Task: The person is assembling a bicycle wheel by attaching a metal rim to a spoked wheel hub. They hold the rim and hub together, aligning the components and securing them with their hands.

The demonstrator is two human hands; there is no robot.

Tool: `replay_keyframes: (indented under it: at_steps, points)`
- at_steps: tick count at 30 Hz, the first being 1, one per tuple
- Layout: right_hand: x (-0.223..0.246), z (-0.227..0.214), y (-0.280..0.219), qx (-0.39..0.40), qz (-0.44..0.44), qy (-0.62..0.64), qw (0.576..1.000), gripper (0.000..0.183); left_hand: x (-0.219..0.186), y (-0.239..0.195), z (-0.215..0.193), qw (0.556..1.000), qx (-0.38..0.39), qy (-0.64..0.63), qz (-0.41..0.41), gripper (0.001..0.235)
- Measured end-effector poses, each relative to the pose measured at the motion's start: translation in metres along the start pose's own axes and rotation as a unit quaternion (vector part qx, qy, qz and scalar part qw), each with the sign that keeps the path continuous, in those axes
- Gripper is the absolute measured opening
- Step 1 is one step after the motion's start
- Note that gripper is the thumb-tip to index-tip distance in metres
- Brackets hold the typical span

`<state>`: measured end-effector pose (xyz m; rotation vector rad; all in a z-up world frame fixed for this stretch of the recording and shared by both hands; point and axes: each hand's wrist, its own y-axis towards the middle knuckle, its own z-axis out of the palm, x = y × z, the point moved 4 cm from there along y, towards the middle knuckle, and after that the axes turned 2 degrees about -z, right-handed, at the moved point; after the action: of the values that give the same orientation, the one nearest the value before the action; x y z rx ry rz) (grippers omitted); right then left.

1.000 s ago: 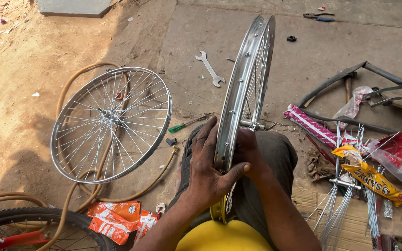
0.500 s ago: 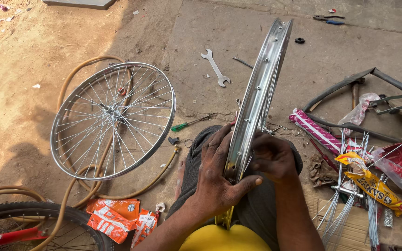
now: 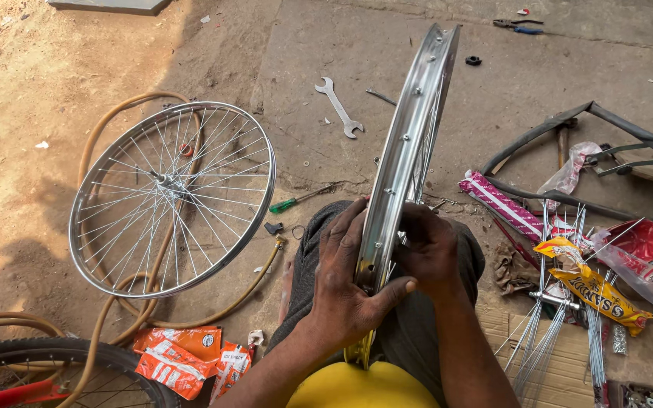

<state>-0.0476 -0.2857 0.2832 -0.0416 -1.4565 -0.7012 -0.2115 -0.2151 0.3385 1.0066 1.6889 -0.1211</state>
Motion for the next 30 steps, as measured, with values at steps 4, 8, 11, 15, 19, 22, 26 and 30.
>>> replay_keyframes:
  at_steps: [4, 8, 11, 15, 19, 22, 26, 30]
  points:
    - [-0.019, -0.002, -0.004, 0.071, 0.047, -0.137, 0.987, 0.056, 0.001, 0.002, -0.003, 1.0, -0.007, 0.02, -0.012, 0.096]
    - [-0.025, -0.007, -0.007, 0.058, 0.096, 0.153, 0.982, 0.064, -0.003, 0.001, -0.002, 1.0, 0.002, -0.022, -0.002, 0.096]
    - [-0.018, -0.016, -0.015, -0.058, 0.079, 0.274, 0.957, 0.055, -0.002, 0.0, 0.002, 1.0, 0.006, -0.023, -0.001, 0.097]
    - [0.002, -0.003, -0.016, 0.007, -0.083, 0.091, 0.992, 0.032, 0.001, 0.0, 0.003, 1.0, 0.013, -0.017, 0.001, 0.099]
    - [-0.013, -0.006, -0.017, -0.121, 0.115, 0.106, 0.98, 0.033, 0.004, -0.005, 0.008, 1.0, 0.022, -0.001, -0.005, 0.1]
    - [-0.015, -0.007, -0.015, -0.111, 0.206, 0.135, 0.963, 0.037, 0.002, -0.002, 0.01, 0.999, 0.015, 0.027, 0.008, 0.1]
    - [0.0, -0.005, -0.004, 0.05, 0.18, 0.091, 0.978, 0.057, -0.003, 0.01, 0.009, 0.999, 0.018, 0.045, 0.018, 0.1]
    - [0.015, -0.019, -0.004, -0.004, -0.002, 0.052, 0.999, 0.027, -0.008, 0.029, 0.018, 0.998, 0.036, 0.038, 0.02, 0.102]
